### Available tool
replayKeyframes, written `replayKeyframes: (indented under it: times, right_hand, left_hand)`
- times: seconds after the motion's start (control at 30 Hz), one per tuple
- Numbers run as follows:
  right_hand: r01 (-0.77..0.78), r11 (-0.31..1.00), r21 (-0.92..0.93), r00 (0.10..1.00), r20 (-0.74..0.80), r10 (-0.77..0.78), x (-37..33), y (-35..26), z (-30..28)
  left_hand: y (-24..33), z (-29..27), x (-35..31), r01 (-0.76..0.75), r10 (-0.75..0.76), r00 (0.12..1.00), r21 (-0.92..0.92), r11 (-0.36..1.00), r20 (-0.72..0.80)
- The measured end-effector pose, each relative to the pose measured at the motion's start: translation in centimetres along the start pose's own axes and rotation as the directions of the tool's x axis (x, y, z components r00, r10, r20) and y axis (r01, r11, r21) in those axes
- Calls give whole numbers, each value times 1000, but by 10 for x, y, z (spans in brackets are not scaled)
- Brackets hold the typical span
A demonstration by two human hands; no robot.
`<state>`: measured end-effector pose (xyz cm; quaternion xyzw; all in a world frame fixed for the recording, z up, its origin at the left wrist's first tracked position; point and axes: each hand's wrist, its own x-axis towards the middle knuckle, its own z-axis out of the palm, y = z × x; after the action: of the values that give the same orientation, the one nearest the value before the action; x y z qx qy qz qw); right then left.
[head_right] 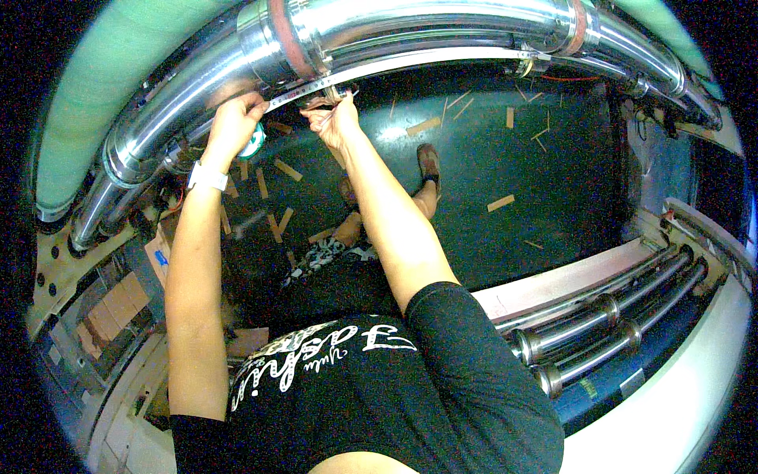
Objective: The person uses a tape measure to measure the distance between metal rollers on a large industrial machine. They repeatedly extend and retract the tape measure to check multiple sections of the equipment.
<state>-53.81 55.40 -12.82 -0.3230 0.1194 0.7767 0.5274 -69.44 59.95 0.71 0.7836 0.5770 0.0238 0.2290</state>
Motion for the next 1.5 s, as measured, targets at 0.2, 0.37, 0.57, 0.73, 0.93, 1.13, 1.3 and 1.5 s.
replayKeyframes:
  times: [0.2,0.37,0.57,0.73,0.93,1.13,1.3,1.5]
  right_hand:
    - [-32,999,13,999,-3,32,7,-1,-6]
    - [-86,995,52,995,49,84,14,-2,-13]
    - [19,999,-39,999,-36,-21,4,1,-2]
    - [-31,999,44,999,15,30,16,0,-14]
    - [-44,999,18,998,44,44,18,-1,-15]
    - [65,990,-121,994,-82,-75,-9,-8,-15]
    - [556,677,-483,696,-175,-696,-65,-65,-54]
    - [658,236,-715,199,-137,-970,-144,-217,-60]
  left_hand:
    - [-1,1,2,-16,16,1000,12,1000,3]
    - [3,-1,1,7,-7,1000,9,1000,3]
    - [-2,2,1,-9,9,1000,18,1000,-5]
    - [2,-1,1,-22,22,1000,29,999,5]
    - [-1,-1,2,-17,16,1000,37,999,7]
    - [-2,0,3,-6,6,1000,16,1000,10]
    - [2,3,-2,12,-12,1000,-14,1000,-5]
    - [3,-1,-4,3,-3,1000,-41,999,-1]
